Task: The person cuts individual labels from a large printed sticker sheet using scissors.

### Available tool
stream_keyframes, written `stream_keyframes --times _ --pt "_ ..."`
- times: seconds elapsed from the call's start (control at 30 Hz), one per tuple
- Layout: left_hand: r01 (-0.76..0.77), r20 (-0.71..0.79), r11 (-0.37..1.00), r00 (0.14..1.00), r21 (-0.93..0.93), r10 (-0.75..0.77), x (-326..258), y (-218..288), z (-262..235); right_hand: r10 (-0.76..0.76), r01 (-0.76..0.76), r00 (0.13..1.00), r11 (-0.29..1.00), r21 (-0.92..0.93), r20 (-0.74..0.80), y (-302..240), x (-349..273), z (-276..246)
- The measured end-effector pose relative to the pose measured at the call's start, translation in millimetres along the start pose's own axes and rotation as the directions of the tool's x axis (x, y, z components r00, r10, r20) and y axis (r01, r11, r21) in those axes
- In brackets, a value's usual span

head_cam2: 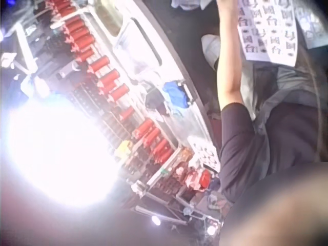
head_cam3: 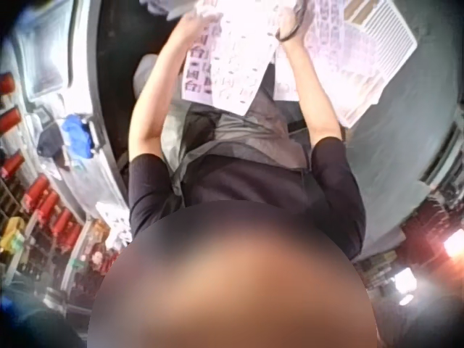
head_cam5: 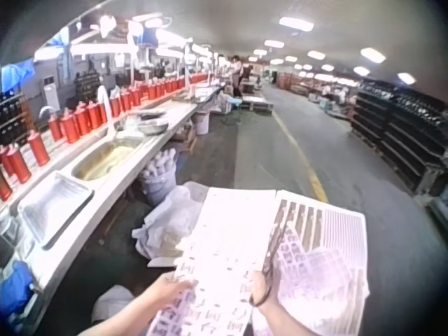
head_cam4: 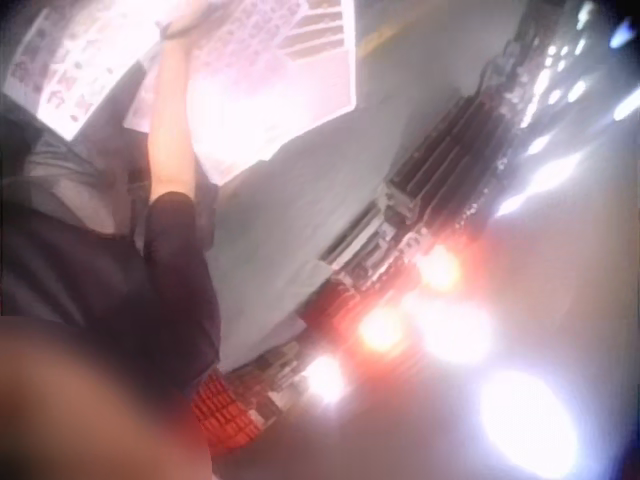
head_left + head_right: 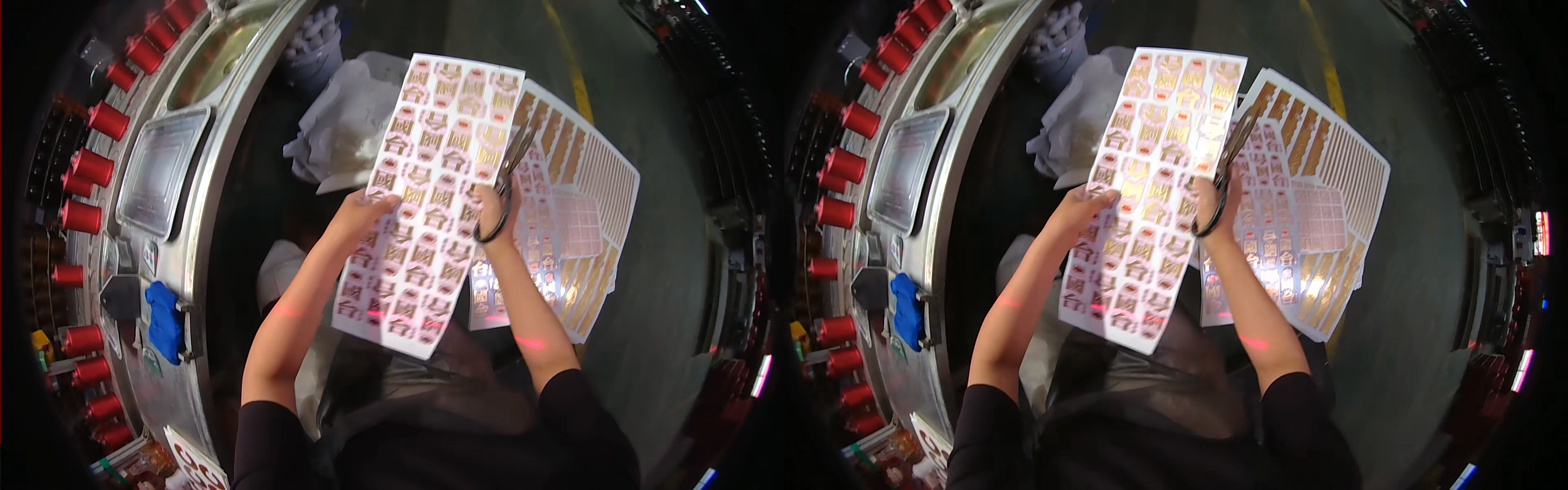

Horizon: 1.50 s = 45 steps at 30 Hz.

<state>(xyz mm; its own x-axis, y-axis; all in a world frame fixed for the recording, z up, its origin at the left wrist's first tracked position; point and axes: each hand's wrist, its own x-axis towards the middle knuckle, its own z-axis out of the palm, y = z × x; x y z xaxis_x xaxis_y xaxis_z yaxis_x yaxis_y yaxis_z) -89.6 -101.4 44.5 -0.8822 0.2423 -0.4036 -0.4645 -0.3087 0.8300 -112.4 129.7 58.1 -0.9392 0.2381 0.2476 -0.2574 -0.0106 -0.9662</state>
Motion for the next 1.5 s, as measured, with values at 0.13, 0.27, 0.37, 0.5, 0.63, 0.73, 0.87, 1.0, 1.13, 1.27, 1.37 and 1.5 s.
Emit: stream_keyframes --times 0.13,0.27,0.37,0.5,0.63,0.73,0.87,1.0,1.13,1.27,1.37,1.5 --pt "-0.248 0.029 0.946 0.968 0.208 0.247 -14.9 20.6 -36.2 0.101 -0.103 0.992 0.994 0.02 0.078 -24.2 -23.4 16.9" --pt "-0.224 0.055 0.932 0.975 0.284 0.217 -32.4 28.1 -77.5 0.308 -0.327 0.932 0.942 0.075 0.188 -54.2 -18.4 -19.4" --pt "-0.124 0.034 0.927 0.992 0.353 0.12 -52.2 20.8 -95.8 0.357 -0.305 0.881 0.93 -0.203 0.312 -66.1 13.8 -74.0" --pt "-0.063 0.064 0.947 0.997 0.316 0.044 -60.2 12.9 -111.2 0.483 -0.074 0.733 0.757 -0.649 0.479 -104.6 48.6 -95.5" --pt "-0.01 0.075 0.956 0.997 0.292 -0.012 -58.5 10.5 -115.5 0.593 0.126 0.539 0.645 -0.753 0.598 -127.0 61.4 -88.0" --pt "0.009 0.078 0.961 0.996 0.276 -0.031 -56.7 8.4 -118.0 0.678 0.141 0.45 0.588 -0.796 0.581 -123.3 65.5 -82.3" --pt "0.04 0.073 0.955 0.995 0.293 -0.064 -57.4 10.3 -122.1 0.752 0.062 0.381 0.559 -0.827 0.537 -116.4 67.1 -81.0" --pt "0.086 0.085 0.964 0.99 0.25 -0.11 -60.3 17.0 -120.1 0.697 0.046 0.317 0.667 -0.744 0.644 -111.4 76.7 -88.7" --pt "0.12 0.076 0.963 0.987 0.243 -0.142 -60.7 16.7 -120.8 0.704 0.066 0.283 0.663 -0.745 0.651 -108.7 82.5 -88.0" --pt "0.137 0.096 0.966 0.982 0.218 -0.161 -58.4 19.8 -119.0 0.767 0.1 0.245 0.589 -0.802 0.594 -109.9 81.7 -76.6" --pt "0.159 0.094 0.958 0.978 0.238 -0.186 -58.1 21.2 -120.4 0.759 0.112 0.242 0.597 -0.795 0.604 -111.7 84.1 -74.9" --pt "0.184 0.085 0.957 0.975 0.223 -0.207 -59.2 18.8 -119.7 0.786 0.143 0.225 0.558 -0.818 0.575 -111.4 82.5 -74.6"
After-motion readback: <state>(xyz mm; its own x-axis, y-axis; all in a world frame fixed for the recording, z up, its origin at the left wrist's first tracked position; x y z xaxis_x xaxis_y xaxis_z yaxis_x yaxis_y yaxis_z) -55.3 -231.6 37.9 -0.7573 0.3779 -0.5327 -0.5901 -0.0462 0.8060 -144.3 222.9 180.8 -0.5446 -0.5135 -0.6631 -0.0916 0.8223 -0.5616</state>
